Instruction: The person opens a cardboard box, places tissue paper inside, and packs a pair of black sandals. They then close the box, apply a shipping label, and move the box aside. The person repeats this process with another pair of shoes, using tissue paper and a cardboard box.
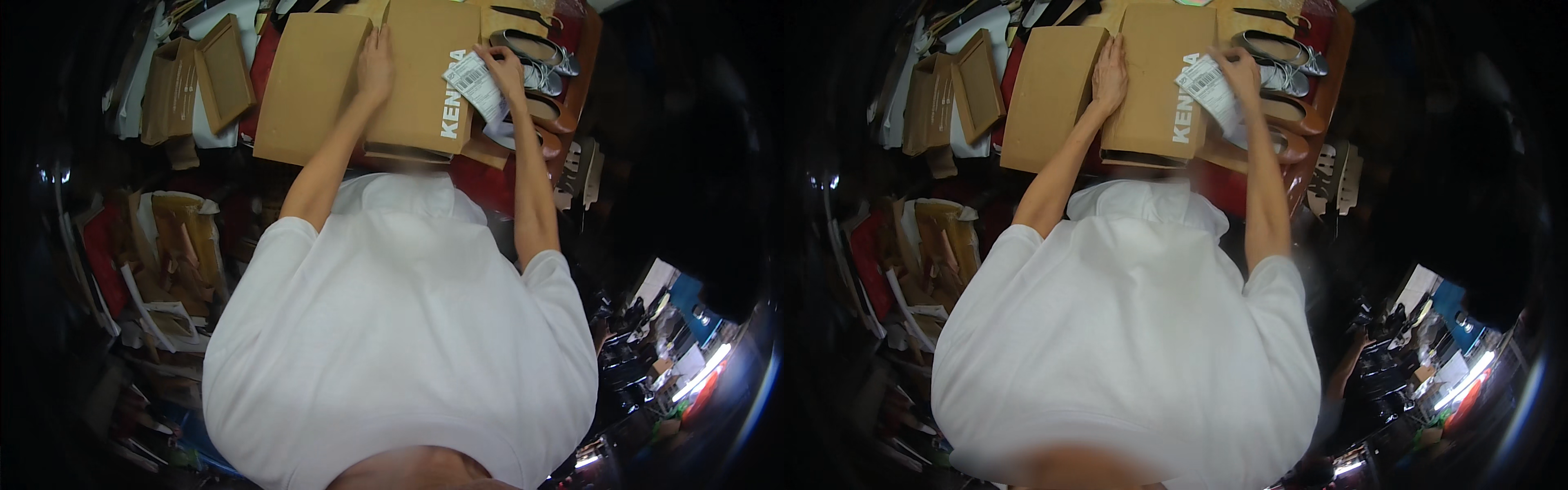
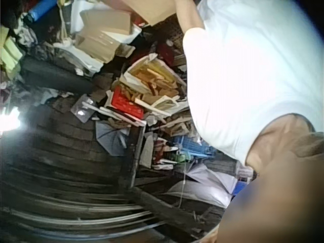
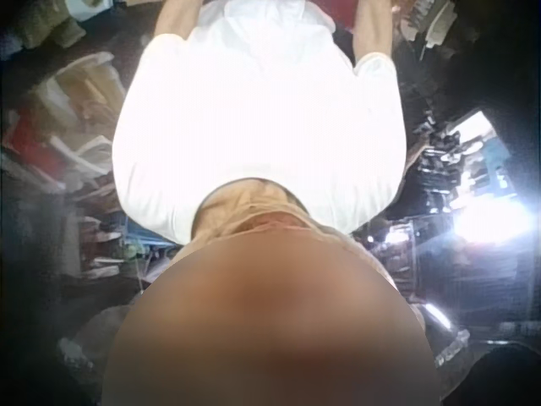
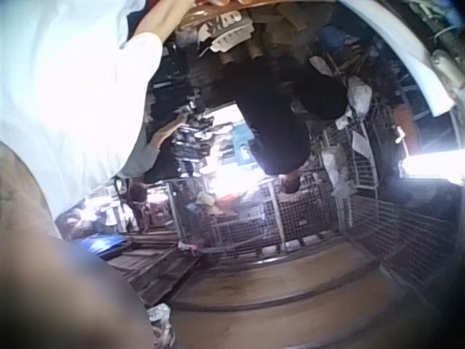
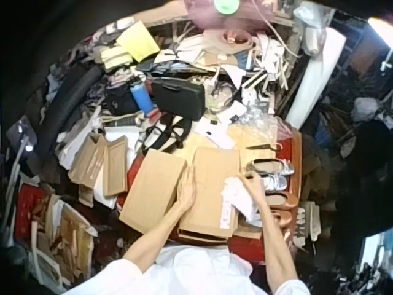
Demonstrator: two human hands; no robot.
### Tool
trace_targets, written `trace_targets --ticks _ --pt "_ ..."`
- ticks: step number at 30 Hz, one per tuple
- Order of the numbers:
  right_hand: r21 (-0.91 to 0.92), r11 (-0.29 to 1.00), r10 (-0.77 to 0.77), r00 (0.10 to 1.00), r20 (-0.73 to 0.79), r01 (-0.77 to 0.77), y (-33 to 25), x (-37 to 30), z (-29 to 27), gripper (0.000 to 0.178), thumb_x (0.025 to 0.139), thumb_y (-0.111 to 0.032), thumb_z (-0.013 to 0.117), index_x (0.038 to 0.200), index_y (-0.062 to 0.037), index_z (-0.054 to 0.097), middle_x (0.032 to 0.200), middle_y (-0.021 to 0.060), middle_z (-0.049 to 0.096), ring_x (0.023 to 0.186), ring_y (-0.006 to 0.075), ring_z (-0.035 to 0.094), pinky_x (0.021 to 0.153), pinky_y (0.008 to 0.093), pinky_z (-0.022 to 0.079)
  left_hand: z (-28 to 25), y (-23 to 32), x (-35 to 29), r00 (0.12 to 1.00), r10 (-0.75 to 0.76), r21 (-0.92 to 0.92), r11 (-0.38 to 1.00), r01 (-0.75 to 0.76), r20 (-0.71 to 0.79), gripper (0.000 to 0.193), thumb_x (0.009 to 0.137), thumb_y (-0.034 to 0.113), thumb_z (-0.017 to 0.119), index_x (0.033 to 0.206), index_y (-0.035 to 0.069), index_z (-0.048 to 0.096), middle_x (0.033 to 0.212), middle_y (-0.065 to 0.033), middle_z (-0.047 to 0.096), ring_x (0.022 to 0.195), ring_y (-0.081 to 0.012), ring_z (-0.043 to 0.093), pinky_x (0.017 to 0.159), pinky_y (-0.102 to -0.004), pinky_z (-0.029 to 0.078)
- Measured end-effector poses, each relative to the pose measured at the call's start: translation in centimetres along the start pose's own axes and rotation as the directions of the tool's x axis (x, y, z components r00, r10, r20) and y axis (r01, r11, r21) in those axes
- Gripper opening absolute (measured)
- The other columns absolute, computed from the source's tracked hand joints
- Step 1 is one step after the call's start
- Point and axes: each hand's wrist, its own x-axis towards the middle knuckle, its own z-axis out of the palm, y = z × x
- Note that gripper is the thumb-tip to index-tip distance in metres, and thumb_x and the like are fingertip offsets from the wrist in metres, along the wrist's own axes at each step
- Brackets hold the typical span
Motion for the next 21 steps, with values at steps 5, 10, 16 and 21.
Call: trace_targets --ticks 5,10,16,21 --pt "0.617 0.783 0.191 0.914 -0.359 0.079 3.7 -11.1 1.6 0.024 0.085 -0.017 0.068 0.103 -0.0028 0.062 0.086 0.0052 0.065 0.075 0.0121 0.059 0.068 0.0260 0.047 0.0 -0.9 1.6 0.920 0.374 0.166 0.906 -0.389 0.115 0.040 0.086 0.008 0.051 0.126 0.007 0.052 0.131 -0.0157 0.048 0.125 -0.0335 0.042 0.106 -0.0461 0.030" --pt "0.751 0.659 0.313 0.924 -0.218 -0.046 3.1 -22.3 4.8 0.019 0.090 -0.010 0.061 0.107 -0.0022 0.058 0.087 0.0052 0.064 0.078 0.0083 0.057 0.068 0.0215 0.044 0.9 -1.4 5.1 0.902 0.397 -0.054 0.918 -0.393 0.170 0.033 0.091 0.023 0.055 0.121 0.010 0.056 0.130 -0.0128 0.051 0.120 -0.0292 0.047 0.106 -0.0455 0.029" --pt "0.427 0.900 0.311 0.811 -0.494 -0.085 0.3 -26.4 7.1 0.022 0.091 -0.013 0.061 0.107 -0.0003 0.054 0.074 0.0029 0.059 0.067 0.0066 0.054 0.061 0.0202 0.044 0.8 1.2 9.6 0.808 0.446 -0.364 0.878 -0.311 0.385 0.037 0.096 0.029 0.045 0.120 0.002 0.054 0.127 -0.0199 0.050 0.116 -0.0362 0.049 0.099 -0.0427 0.039" --pt "0.077 0.981 0.186 0.734 -0.653 -0.180 -1.4 -26.0 9.2 0.024 0.090 -0.016 0.061 0.107 -0.0018 0.052 0.072 0.0097 0.059 0.064 0.0192 0.059 0.061 0.0325 0.046 -1.1 4.9 4.0 0.639 0.600 -0.530 0.780 -0.332 0.482 0.040 0.096 0.027 0.045 0.124 0.000 0.051 0.134 -0.0213 0.046 0.123 -0.0388 0.043 0.104 -0.0419 0.035"
